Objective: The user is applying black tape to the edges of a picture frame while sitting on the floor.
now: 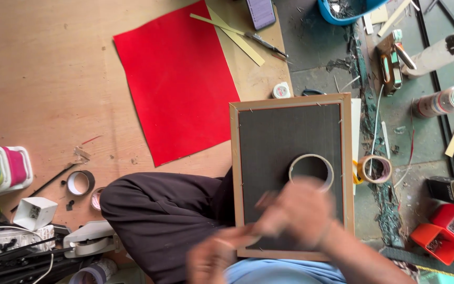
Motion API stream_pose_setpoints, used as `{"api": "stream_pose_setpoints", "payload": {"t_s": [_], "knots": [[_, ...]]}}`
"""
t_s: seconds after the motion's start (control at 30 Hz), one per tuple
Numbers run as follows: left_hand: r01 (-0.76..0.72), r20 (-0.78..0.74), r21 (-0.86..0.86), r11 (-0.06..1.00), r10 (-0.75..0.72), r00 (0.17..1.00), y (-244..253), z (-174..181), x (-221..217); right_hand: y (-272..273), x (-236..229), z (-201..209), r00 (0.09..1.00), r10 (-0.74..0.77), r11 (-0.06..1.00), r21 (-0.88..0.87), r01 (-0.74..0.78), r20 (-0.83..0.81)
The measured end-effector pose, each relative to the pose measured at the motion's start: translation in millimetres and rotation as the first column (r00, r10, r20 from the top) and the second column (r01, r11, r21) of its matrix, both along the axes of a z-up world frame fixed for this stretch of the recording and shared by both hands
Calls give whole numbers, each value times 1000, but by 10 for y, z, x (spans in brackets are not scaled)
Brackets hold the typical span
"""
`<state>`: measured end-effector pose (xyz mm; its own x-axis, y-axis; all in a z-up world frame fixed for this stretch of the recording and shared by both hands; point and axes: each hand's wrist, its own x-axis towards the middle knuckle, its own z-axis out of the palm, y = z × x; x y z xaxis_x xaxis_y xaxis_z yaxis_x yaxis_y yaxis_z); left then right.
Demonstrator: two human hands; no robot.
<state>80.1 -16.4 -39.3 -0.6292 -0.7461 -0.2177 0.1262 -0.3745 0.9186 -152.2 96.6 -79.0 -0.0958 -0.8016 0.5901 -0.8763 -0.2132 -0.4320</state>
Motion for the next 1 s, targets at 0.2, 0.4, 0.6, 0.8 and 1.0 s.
{"api": "stream_pose_setpoints", "payload": {"t_s": [0.2, 0.4, 0.6, 0.8, 1.0], "knots": [[-7, -162, 440, 898, 87, 983, -166, 185, -541, -384, 226, 944, 276, -188, 978, 153, 143, 943], [438, -706, 435, 786, -4, 708, -356, 654, -992, -644, 560, 1007, 812, 79, 957, 185, -225, 578], [358, -753, 204, 911, -88, 652, -50, 232, -1038, -598, 318, 1241, 938, 205, 949, 176, -260, 279], [302, -576, 254, 919, -107, 811, -16, 377, -1102, -325, 111, 959, 972, 63, 994, 72, -81, 226], [384, -467, 191, 903, -260, 845, -152, 681, -1305, 837, -383, 287, 983, -159, 939, 294, 179, -92]]}}
